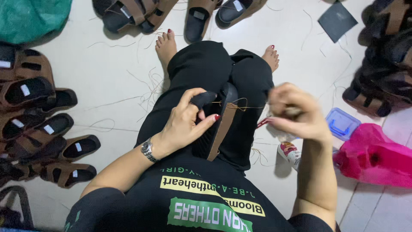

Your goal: The person sits on the floor and sews a brown sandal using a needle and thread. They repeatedly push the needle through the sandal's sole and pull the thread to secure it, occasionally adjusting the sandal's position.

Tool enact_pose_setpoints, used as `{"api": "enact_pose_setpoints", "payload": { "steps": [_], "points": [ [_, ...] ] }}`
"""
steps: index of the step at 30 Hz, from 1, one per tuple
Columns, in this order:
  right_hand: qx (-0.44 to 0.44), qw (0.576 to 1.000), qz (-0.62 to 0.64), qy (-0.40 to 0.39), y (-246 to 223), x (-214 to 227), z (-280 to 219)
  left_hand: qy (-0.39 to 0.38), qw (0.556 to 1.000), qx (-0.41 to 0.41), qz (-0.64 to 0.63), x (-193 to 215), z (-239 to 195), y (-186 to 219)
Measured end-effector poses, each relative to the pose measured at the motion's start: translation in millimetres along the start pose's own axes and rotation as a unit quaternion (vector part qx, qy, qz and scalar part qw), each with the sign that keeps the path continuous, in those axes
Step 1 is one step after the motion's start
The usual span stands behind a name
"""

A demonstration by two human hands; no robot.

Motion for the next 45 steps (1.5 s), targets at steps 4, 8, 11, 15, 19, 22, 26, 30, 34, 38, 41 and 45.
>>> {"api": "enact_pose_setpoints", "payload": {
  "steps": [4, 8, 11, 15, 19, 22, 26, 30, 34, 38, 41, 45],
  "points": [
    [-0.026, 0.984, -0.176, 0.033, -8.9, -44.3, -0.2, -0.006, 1.0, 0.017, -0.012, 2.0, 8.5, 11.8],
    [-0.096, 0.967, -0.222, 0.075, 11.7, -57.7, -7.8, 0.001, 1.0, 0.005, -0.004, 1.5, -0.9, 0.8],
    [-0.005, 0.907, -0.416, 0.066, 7.3, -48.3, -8.8, 0.007, 1.0, -0.013, -0.006, 4.6, 11.2, 16.6],
    [0.06, 0.89, -0.445, 0.075, -21.0, -48.3, -4.9, 0.017, 1.0, 0.004, -0.004, 12.8, 7.7, 12.8],
    [-0.027, 0.993, -0.028, -0.109, -30.1, -49.2, 10.9, 0.011, 1.0, -0.003, -0.004, 7.1, 2.2, 2.3],
    [-0.08, 0.984, -0.043, -0.155, -47.4, -49.5, 19.8, 0.023, 0.999, -0.016, -0.021, 6.8, 7.6, 11.4],
    [0.05, 0.813, -0.568, -0.117, -33.3, -68.7, -3.7, 0.054, 0.998, -0.007, -0.036, 7.8, 10.7, 15.3],
    [0.12, 0.835, -0.535, 0.05, 22.8, -66.1, -37.8, 0.092, 0.995, -0.027, 0.004, 13.6, -5.5, -17.7],
    [0.112, 0.773, -0.559, 0.28, -29.3, -2.4, -70.7, 0.118, 0.95, -0.139, 0.254, 91.0, 20.8, -24.7],
    [-0.025, 0.929, -0.349, 0.125, -28.7, -32.2, -38.2, 0.019, 0.975, 0.045, 0.219, 75.5, 48.6, 5.7],
    [-0.036, 0.978, -0.2, 0.036, -33.6, -67.1, -12.2, -0.093, 0.993, 0.034, 0.058, 33.0, 36.1, 32.2],
    [-0.072, 0.979, -0.147, 0.119, -7.2, -61.3, -23.1, -0.251, 0.941, 0.227, -0.007, 34.4, 8.8, -3.9]
  ]
}}
Point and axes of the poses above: each hand's wrist, its own z-axis towards the middle knuckle, its own x-axis out of the back of the hand, y = z × x, the point moved 2 cm from there along z, towards the middle knuckle, and after that the axes turned 14 degrees about y, right-handed, at the moved point
